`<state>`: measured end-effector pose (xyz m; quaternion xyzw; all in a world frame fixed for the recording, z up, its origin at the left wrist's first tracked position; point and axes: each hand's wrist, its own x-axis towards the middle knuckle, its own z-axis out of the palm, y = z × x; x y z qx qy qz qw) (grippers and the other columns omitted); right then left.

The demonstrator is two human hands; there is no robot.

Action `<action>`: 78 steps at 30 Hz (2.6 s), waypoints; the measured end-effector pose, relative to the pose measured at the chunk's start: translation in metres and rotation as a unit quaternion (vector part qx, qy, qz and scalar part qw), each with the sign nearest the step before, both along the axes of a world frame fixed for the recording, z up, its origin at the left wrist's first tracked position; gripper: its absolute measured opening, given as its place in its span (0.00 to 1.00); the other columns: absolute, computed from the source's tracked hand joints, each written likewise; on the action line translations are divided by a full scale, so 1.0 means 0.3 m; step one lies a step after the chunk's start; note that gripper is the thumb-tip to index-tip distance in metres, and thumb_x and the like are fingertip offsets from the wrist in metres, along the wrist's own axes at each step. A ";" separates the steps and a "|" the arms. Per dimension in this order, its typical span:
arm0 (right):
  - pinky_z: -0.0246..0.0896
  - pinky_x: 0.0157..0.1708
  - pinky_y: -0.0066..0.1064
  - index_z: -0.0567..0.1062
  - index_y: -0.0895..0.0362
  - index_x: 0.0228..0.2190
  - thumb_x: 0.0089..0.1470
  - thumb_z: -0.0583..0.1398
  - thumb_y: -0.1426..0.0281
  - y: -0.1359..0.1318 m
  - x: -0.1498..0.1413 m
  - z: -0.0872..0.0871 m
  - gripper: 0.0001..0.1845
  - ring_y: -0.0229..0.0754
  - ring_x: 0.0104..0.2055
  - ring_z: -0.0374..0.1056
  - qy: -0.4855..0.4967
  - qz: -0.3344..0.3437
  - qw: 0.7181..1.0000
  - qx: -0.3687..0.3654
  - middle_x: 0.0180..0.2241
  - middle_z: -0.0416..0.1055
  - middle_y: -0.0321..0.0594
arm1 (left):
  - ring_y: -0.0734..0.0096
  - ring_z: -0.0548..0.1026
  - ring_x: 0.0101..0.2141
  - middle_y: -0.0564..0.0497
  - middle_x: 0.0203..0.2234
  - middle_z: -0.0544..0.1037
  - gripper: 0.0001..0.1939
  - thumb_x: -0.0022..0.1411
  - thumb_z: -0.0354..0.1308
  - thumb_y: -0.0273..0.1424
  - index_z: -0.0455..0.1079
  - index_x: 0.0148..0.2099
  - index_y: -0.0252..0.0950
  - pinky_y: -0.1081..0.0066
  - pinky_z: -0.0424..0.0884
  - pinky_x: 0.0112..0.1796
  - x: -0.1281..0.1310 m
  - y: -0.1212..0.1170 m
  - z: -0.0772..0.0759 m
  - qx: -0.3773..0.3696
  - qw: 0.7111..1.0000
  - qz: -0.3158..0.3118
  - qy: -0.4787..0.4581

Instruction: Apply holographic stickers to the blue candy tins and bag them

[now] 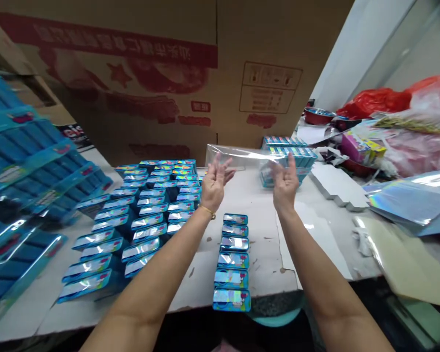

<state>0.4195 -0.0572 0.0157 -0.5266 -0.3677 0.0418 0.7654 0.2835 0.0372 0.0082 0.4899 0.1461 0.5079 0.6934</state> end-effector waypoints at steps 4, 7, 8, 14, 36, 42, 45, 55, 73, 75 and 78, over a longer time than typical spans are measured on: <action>0.61 0.25 0.24 0.46 0.58 0.57 0.51 0.53 0.67 -0.060 -0.017 -0.165 0.34 0.33 0.29 0.68 0.063 0.006 0.993 -0.097 0.35 0.73 0.42 | 0.74 0.74 0.37 0.47 0.39 0.75 0.25 0.57 0.52 0.35 0.55 0.57 0.39 0.69 0.68 0.43 -0.024 -0.029 -0.146 -0.041 0.998 -0.008 0.050; 0.53 0.14 0.21 0.63 0.62 0.45 0.45 0.56 0.66 -0.056 -0.032 -0.372 0.25 0.32 0.18 0.64 0.194 0.024 0.946 -0.258 0.29 0.73 0.41 | 0.71 0.75 0.34 0.43 0.35 0.76 0.24 0.57 0.50 0.29 0.56 0.56 0.29 0.67 0.70 0.39 -0.033 -0.023 -0.330 -0.179 0.957 0.034 0.226; 0.53 0.14 0.22 0.66 0.61 0.40 0.44 0.56 0.65 -0.049 -0.039 -0.423 0.21 0.31 0.17 0.63 0.217 0.031 0.933 -0.284 0.29 0.73 0.41 | 0.68 0.75 0.35 0.41 0.36 0.75 0.23 0.56 0.50 0.28 0.58 0.54 0.27 0.66 0.70 0.39 -0.038 -0.020 -0.380 -0.173 0.941 0.058 0.287; 0.59 0.23 0.28 0.69 0.57 0.27 0.45 0.53 0.63 -0.063 -0.142 -0.498 0.11 0.37 0.22 0.65 0.084 -0.016 0.929 -0.361 0.23 0.70 0.36 | 0.62 0.71 0.44 0.45 0.39 0.76 0.21 0.51 0.54 0.27 0.65 0.49 0.33 0.65 0.65 0.45 -0.102 -0.066 -0.517 -0.031 0.910 0.128 0.392; 0.59 0.28 0.29 0.57 0.63 0.50 0.47 0.52 0.69 -0.245 -0.281 -0.488 0.26 0.39 0.27 0.65 0.186 -0.035 0.901 -0.389 0.23 0.66 0.34 | 0.68 0.74 0.28 0.51 0.25 0.77 0.42 0.48 0.53 0.39 0.44 0.61 0.26 0.71 0.68 0.32 -0.276 -0.178 -0.475 0.007 0.862 -0.012 0.507; 0.53 0.26 0.27 0.68 0.56 0.38 0.53 0.47 0.73 -0.312 -0.255 -0.421 0.13 0.40 0.27 0.66 -0.128 -0.058 0.813 -0.566 0.26 0.70 0.38 | 0.71 0.71 0.22 0.55 0.20 0.72 0.29 0.54 0.47 0.33 0.52 0.59 0.36 0.73 0.64 0.27 -0.244 -0.171 -0.413 0.214 0.789 -0.034 0.575; 0.48 0.22 0.28 0.69 0.56 0.28 0.53 0.49 0.73 -0.357 -0.241 -0.416 0.10 0.40 0.25 0.64 -0.244 -0.079 0.709 -0.657 0.24 0.70 0.40 | 0.70 0.69 0.28 0.50 0.26 0.70 0.17 0.57 0.45 0.33 0.69 0.46 0.41 0.73 0.63 0.28 -0.235 -0.165 -0.417 0.334 0.743 -0.025 0.579; 0.51 0.29 0.32 0.70 0.57 0.29 0.51 0.51 0.77 -0.322 -0.217 -0.384 0.08 0.43 0.32 0.62 -0.456 -0.051 0.681 -0.571 0.30 0.68 0.44 | 0.62 0.64 0.37 0.46 0.41 0.69 0.09 0.55 0.50 0.30 0.73 0.32 0.40 0.66 0.59 0.34 -0.216 -0.144 -0.375 0.535 0.633 0.097 0.551; 0.50 0.27 0.25 0.69 0.56 0.28 0.54 0.49 0.73 -0.307 -0.206 -0.256 0.10 0.36 0.29 0.63 -0.332 -0.068 0.797 -0.500 0.27 0.69 0.37 | 0.71 0.71 0.28 0.51 0.26 0.75 0.13 0.58 0.47 0.37 0.70 0.31 0.37 0.72 0.62 0.32 -0.220 -0.146 -0.285 0.478 0.724 0.089 0.490; 0.50 0.27 0.27 0.69 0.57 0.27 0.55 0.48 0.74 -0.344 -0.222 -0.279 0.12 0.36 0.28 0.62 -0.409 -0.077 0.788 -0.454 0.25 0.67 0.38 | 0.69 0.71 0.29 0.50 0.25 0.75 0.11 0.58 0.48 0.34 0.69 0.31 0.36 0.71 0.63 0.33 -0.256 -0.167 -0.295 0.514 0.705 0.110 0.476; 0.51 0.27 0.29 0.69 0.57 0.29 0.55 0.47 0.75 -0.414 -0.255 -0.344 0.11 0.37 0.27 0.61 -0.507 -0.071 0.773 -0.374 0.23 0.66 0.39 | 0.69 0.71 0.30 0.49 0.26 0.75 0.07 0.57 0.50 0.30 0.69 0.33 0.36 0.70 0.64 0.34 -0.323 -0.205 -0.351 0.556 0.699 0.121 0.434</action>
